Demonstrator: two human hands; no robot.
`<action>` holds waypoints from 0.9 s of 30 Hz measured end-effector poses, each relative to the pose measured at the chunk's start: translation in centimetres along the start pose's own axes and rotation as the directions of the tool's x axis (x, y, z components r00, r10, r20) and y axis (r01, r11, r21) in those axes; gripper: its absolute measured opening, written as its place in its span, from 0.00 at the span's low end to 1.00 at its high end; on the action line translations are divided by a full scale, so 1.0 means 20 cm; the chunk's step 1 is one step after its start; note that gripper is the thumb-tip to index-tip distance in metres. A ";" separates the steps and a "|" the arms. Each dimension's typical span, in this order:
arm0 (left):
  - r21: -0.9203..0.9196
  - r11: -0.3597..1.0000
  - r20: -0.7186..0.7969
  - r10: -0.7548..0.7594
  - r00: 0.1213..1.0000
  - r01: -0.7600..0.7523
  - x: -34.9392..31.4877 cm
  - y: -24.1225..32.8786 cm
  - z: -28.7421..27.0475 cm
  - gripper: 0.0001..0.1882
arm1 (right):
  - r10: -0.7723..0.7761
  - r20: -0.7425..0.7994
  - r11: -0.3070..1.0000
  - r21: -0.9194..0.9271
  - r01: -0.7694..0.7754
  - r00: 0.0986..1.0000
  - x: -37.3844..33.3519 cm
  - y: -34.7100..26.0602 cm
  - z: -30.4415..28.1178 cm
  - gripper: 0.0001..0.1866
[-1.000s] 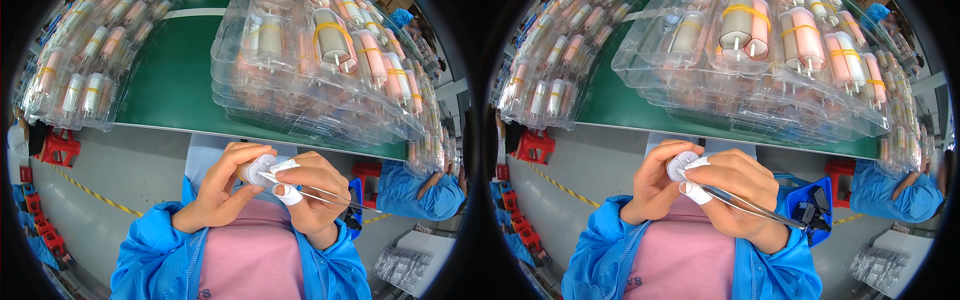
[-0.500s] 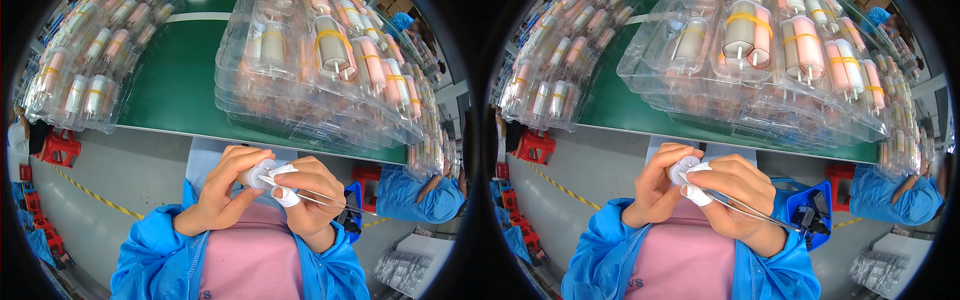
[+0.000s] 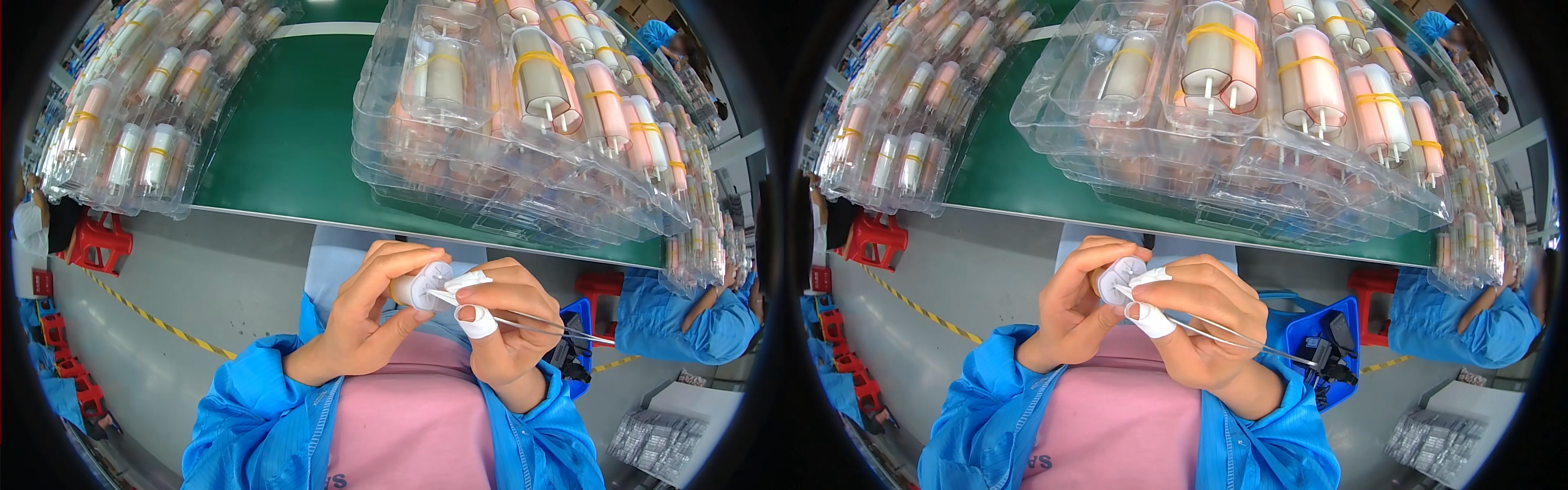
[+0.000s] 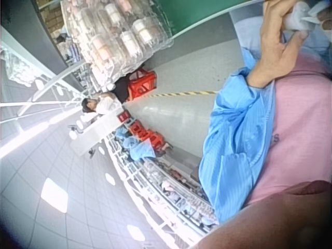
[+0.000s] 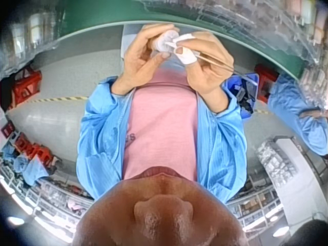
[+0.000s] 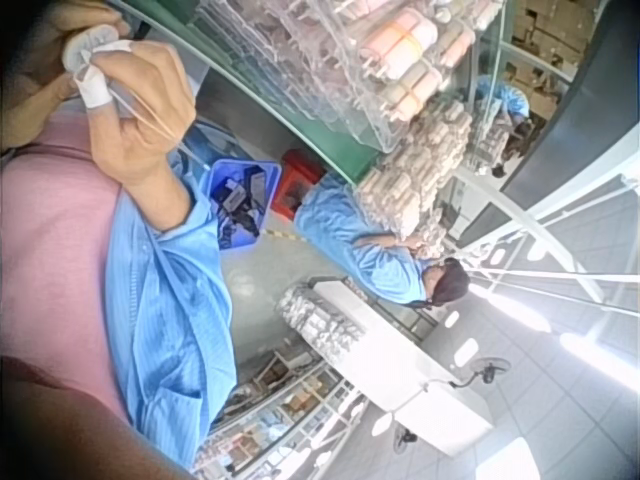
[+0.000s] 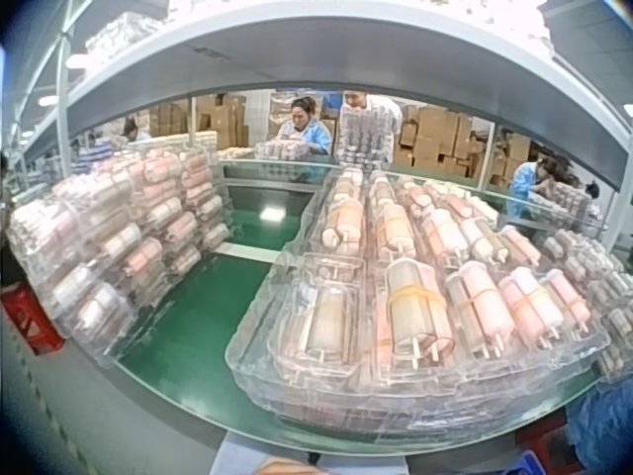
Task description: Assemble small plastic electronic components using tweezers on a factory line.
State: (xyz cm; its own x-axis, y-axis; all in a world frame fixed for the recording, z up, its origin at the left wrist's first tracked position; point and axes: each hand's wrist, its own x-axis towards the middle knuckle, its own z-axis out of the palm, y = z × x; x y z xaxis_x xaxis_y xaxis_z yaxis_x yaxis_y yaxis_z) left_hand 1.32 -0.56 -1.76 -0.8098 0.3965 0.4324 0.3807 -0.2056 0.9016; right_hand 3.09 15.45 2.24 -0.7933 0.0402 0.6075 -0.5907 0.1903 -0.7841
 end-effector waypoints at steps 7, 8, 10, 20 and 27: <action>0.019 1.000 -0.020 0.019 1.000 -0.018 0.00 0.01 0.00 0.24 | -0.028 0.068 0.999 -0.032 0.031 0.997 0.02 -0.01 -0.01 0.13; 0.043 0.999 -0.016 0.028 0.999 -0.027 0.00 0.01 0.00 0.24 | -0.029 0.068 0.999 -0.031 0.031 0.997 0.02 -0.01 -0.01 0.13; 0.087 0.995 -0.008 0.044 0.999 -0.043 0.00 0.00 -0.01 0.24 | -0.028 0.067 0.999 -0.031 0.030 0.997 0.02 0.00 -0.01 0.12; 0.090 0.995 0.003 0.038 0.999 -0.038 0.00 0.00 -0.01 0.24 | -0.004 0.010 1.000 -0.001 0.004 1.000 -0.01 0.01 0.00 0.09; 0.069 0.997 0.001 0.038 0.999 -0.038 0.00 0.00 0.00 0.24 | -0.006 -0.003 1.000 0.017 0.006 1.000 -0.01 0.02 -0.01 0.09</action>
State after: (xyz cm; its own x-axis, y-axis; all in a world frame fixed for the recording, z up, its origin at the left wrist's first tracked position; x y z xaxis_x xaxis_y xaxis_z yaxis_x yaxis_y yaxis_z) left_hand 1.25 -0.59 -1.64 -0.7944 0.3897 0.4659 0.4408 -0.1579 0.8836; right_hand 3.13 15.67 1.88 -0.7894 0.0417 0.6124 -0.5979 0.1737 -0.7825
